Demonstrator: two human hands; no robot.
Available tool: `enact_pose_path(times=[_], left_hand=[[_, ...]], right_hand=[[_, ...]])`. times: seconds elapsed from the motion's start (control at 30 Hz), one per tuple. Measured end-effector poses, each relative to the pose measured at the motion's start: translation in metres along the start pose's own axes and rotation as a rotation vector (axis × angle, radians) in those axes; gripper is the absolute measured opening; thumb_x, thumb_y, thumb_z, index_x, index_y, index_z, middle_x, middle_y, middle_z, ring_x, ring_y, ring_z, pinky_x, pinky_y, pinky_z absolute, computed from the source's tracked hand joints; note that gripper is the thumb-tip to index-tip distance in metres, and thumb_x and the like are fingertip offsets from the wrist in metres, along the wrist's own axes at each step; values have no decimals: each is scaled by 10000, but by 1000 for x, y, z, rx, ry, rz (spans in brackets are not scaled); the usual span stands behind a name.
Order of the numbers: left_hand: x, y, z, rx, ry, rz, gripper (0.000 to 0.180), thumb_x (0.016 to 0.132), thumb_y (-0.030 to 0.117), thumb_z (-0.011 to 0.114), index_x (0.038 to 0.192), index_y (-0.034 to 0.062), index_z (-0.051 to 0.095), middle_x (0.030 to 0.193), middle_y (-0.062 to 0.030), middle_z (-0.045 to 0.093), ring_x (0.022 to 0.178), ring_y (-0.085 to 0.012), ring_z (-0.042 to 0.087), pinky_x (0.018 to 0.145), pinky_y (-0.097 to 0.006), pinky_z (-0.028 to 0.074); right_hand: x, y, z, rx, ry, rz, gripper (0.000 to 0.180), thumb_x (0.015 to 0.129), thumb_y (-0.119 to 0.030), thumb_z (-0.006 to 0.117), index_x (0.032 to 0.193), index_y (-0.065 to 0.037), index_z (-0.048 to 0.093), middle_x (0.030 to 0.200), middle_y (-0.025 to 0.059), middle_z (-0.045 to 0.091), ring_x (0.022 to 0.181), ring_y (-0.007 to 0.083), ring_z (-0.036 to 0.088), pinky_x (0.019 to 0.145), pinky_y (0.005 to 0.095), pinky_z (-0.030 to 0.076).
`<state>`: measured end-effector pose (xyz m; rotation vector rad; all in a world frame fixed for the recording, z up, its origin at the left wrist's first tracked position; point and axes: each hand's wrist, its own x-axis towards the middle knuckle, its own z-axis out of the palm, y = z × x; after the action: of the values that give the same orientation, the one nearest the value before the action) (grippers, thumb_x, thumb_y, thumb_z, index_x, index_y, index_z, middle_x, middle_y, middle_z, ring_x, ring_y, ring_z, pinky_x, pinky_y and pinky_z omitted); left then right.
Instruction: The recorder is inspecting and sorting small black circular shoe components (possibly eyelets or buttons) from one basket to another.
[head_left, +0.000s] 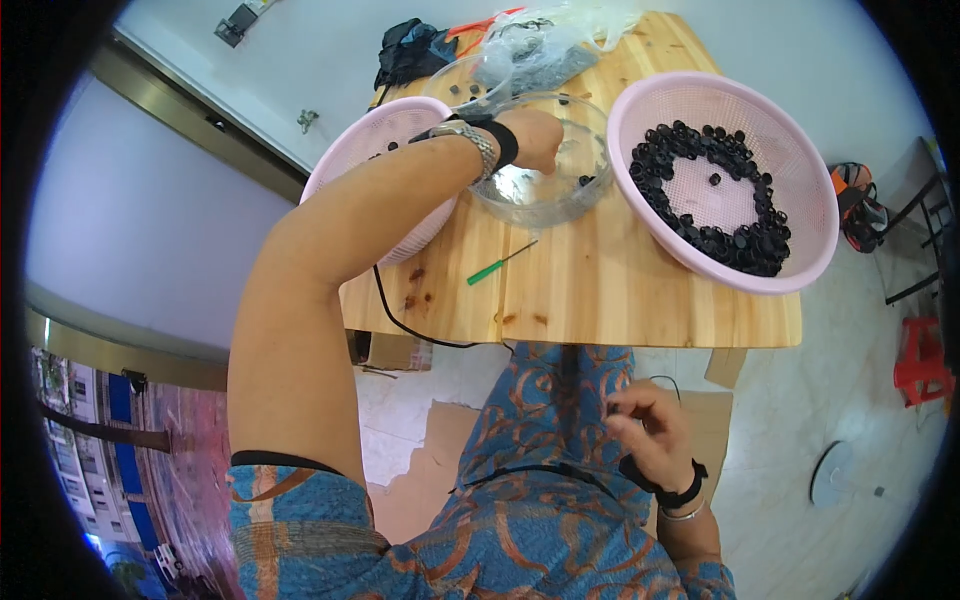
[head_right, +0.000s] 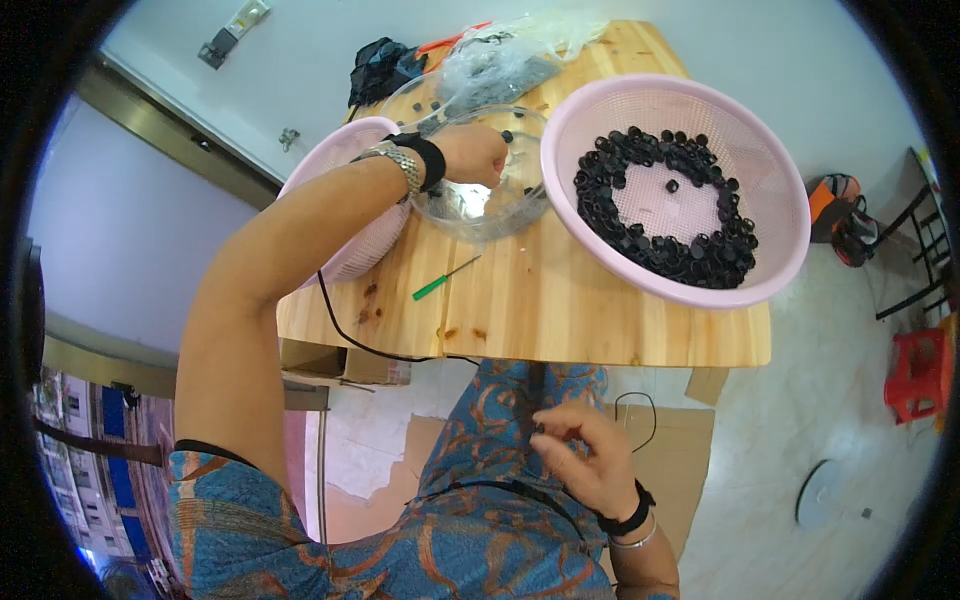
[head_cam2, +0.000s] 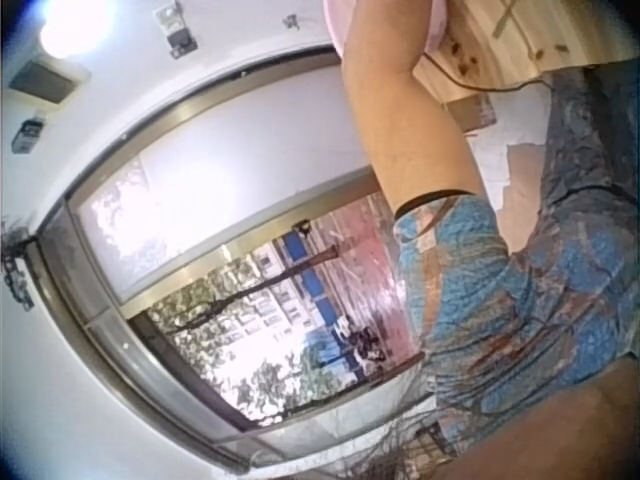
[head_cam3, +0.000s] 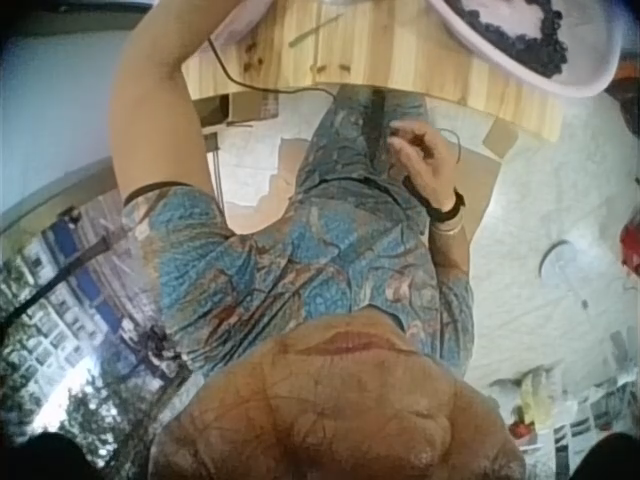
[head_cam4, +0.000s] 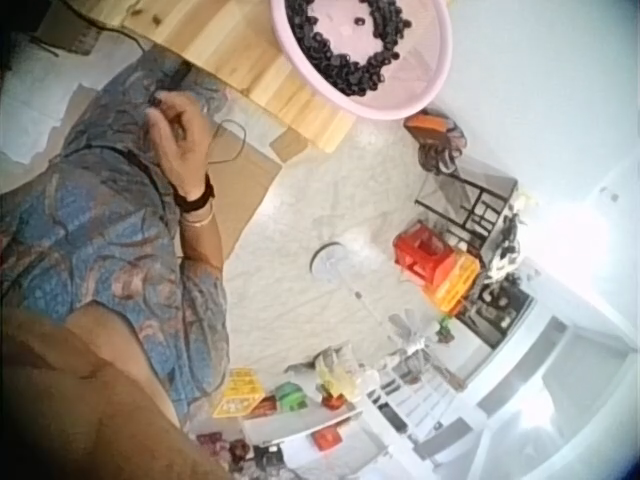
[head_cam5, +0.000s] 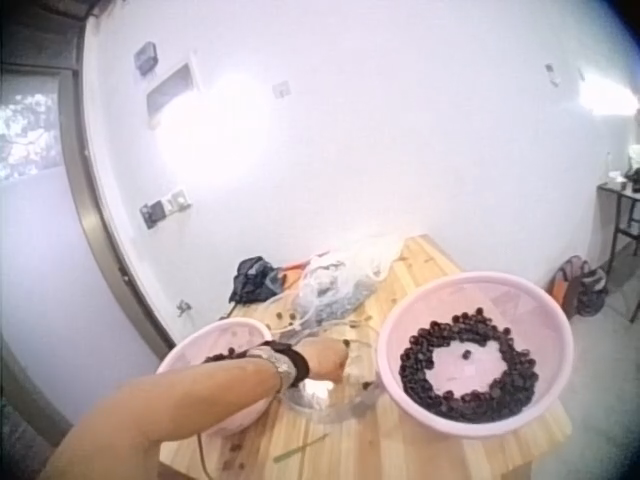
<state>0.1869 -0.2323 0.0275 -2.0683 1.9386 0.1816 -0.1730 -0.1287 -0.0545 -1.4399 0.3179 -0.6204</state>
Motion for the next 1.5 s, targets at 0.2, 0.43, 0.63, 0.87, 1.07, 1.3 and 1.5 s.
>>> enact_pose_path(times=[0.2,0.43,0.63,0.87,1.07,1.3,1.5], left_hand=[[-53,28,-46,-716,22,-15,195,714,242,613,647,59,597,536,24,495,490,-62,454,442,-221,335],[-150,108,-18,-1550,-393,-23,165,852,200,588,815,48,539,653,11,535,462,-14,384,396,-152,272],[-177,136,17,-1935,-455,12,103,857,128,577,854,30,544,827,-90,621,467,-29,391,393,-147,265],[-186,136,32,-1919,-451,43,106,813,67,622,873,15,552,801,-75,618,508,-32,421,400,-153,287],[-199,135,27,-1947,-432,20,115,808,65,622,875,7,549,792,-73,614,505,-36,421,396,-155,288],[-207,134,32,-1929,-425,25,133,817,72,613,888,-12,538,788,-85,609,497,-36,427,388,-150,293],[-211,132,30,-1928,-459,31,132,811,66,617,889,-9,541,791,-83,610,508,-35,441,394,-144,298]], right_hand=[[29,-5,-13,604,153,137,232,892,-60,501,1107,24,521,892,120,604,689,128,568,589,236,486],[47,-3,-3,893,61,82,244,904,-88,512,1129,4,528,903,101,605,685,101,573,577,207,501],[34,-8,9,677,49,148,229,879,-57,546,1101,1,552,833,56,599,649,95,560,565,204,475],[30,-15,21,389,29,64,235,844,-6,577,1078,9,572,810,31,589,642,84,556,552,194,452],[28,-16,23,375,-41,25,236,849,-13,570,1082,21,565,811,55,605,644,104,579,517,194,453],[24,-17,29,411,-78,20,241,853,-20,565,1088,30,556,811,85,623,664,121,593,533,204,468],[23,-24,29,185,-105,-104,239,824,23,587,1063,34,576,873,76,607,703,114,594,572,203,475]])
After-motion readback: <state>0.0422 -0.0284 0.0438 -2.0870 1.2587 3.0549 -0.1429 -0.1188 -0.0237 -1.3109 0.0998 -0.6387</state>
